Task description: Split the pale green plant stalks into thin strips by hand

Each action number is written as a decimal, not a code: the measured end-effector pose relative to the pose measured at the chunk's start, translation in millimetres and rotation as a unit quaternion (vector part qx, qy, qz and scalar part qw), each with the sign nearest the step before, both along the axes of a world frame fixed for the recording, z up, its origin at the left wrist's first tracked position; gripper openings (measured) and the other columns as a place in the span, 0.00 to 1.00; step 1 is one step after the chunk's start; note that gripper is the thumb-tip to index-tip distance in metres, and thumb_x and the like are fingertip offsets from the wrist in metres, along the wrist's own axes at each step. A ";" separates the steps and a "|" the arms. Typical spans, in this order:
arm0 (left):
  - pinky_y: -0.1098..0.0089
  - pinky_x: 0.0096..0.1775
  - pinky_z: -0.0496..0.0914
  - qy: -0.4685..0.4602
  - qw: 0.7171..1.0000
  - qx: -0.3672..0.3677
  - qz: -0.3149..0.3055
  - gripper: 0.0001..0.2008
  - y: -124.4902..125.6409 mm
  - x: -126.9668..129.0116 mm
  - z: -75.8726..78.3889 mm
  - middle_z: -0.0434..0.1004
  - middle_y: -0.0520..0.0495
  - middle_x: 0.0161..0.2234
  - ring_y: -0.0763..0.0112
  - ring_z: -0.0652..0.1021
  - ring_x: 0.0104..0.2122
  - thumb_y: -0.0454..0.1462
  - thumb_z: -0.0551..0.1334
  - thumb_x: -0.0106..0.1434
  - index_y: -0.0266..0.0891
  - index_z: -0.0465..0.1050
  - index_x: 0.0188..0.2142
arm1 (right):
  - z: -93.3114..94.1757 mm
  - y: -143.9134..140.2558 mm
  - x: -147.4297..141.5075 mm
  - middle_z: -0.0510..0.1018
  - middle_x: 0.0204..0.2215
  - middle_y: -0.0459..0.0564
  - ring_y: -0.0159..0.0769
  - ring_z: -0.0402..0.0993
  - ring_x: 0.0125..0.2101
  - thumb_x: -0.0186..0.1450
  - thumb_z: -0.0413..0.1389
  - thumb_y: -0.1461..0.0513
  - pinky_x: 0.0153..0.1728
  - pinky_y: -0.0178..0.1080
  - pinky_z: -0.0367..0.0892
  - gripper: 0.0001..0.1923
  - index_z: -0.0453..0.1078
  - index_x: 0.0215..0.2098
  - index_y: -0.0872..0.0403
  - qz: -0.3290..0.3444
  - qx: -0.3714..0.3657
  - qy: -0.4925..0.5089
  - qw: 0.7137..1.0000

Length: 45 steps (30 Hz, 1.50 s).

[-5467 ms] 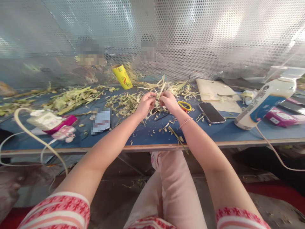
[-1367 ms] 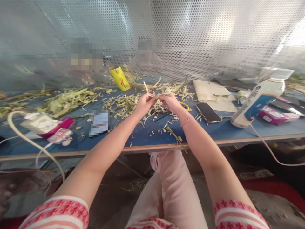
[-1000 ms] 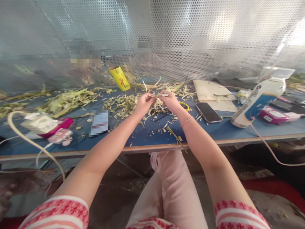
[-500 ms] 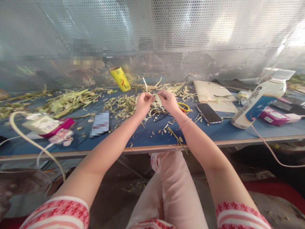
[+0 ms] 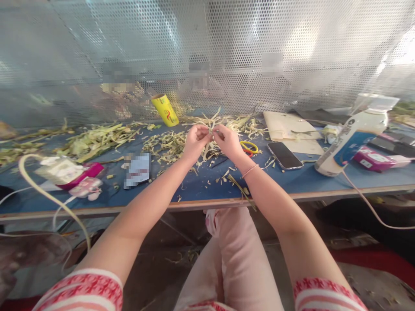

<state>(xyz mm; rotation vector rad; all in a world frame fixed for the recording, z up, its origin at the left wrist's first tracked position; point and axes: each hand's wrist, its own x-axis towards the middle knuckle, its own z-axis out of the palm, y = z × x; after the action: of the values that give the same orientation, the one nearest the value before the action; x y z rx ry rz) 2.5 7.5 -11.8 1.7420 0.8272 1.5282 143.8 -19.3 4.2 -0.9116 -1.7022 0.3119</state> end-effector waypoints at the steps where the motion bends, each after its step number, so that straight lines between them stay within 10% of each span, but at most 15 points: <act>1: 0.67 0.39 0.74 -0.002 1.000 -0.002 -0.008 0.16 0.7 -0.6 -0.1 0.74 0.50 0.31 0.74 0.77 0.32 0.42 0.65 0.58 0.42 0.62 0.41 | 0.7 -0.1 0.2 0.55 0.15 0.38 0.28 0.51 0.20 0.61 0.53 0.63 0.27 0.35 0.49 0.03 0.68 0.31 0.52 0.003 -0.004 0.005 1.000; 12: 0.68 0.33 0.73 0.083 0.994 0.073 0.012 0.25 11.7 -8.8 -2.5 0.70 0.46 0.41 0.76 0.74 0.29 0.52 0.64 0.56 0.47 0.69 0.51 | 4.2 5.4 3.3 0.58 0.16 0.39 0.27 0.51 0.19 0.60 0.55 0.61 0.24 0.34 0.47 0.03 0.68 0.30 0.53 0.075 -0.071 0.064 0.993; 21: 0.56 0.53 0.63 0.206 0.923 0.240 0.222 0.18 -6.9 -15.0 10.7 0.69 0.43 0.47 0.60 0.68 0.48 0.51 0.66 0.54 0.48 0.78 0.41 | 1.7 6.7 1.3 0.60 0.16 0.39 0.24 0.53 0.17 0.61 0.57 0.58 0.20 0.32 0.49 0.07 0.66 0.30 0.53 0.139 -0.132 0.150 0.970; 45: 0.64 0.44 0.70 0.203 0.953 0.196 0.107 0.09 -1.1 -9.0 6.2 0.79 0.44 0.35 0.67 0.77 0.36 0.40 0.63 0.59 0.37 0.74 0.35 | 7.7 3.5 -0.2 0.52 0.14 0.35 0.20 0.45 0.16 0.59 0.60 0.61 0.16 0.28 0.44 0.10 0.63 0.27 0.55 0.202 -0.259 0.261 0.908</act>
<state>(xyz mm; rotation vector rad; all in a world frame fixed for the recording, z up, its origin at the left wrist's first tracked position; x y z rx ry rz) -6.6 6.4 -5.6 2.3803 0.9868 1.5758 143.5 -15.7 11.8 -0.7399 -1.2987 1.2241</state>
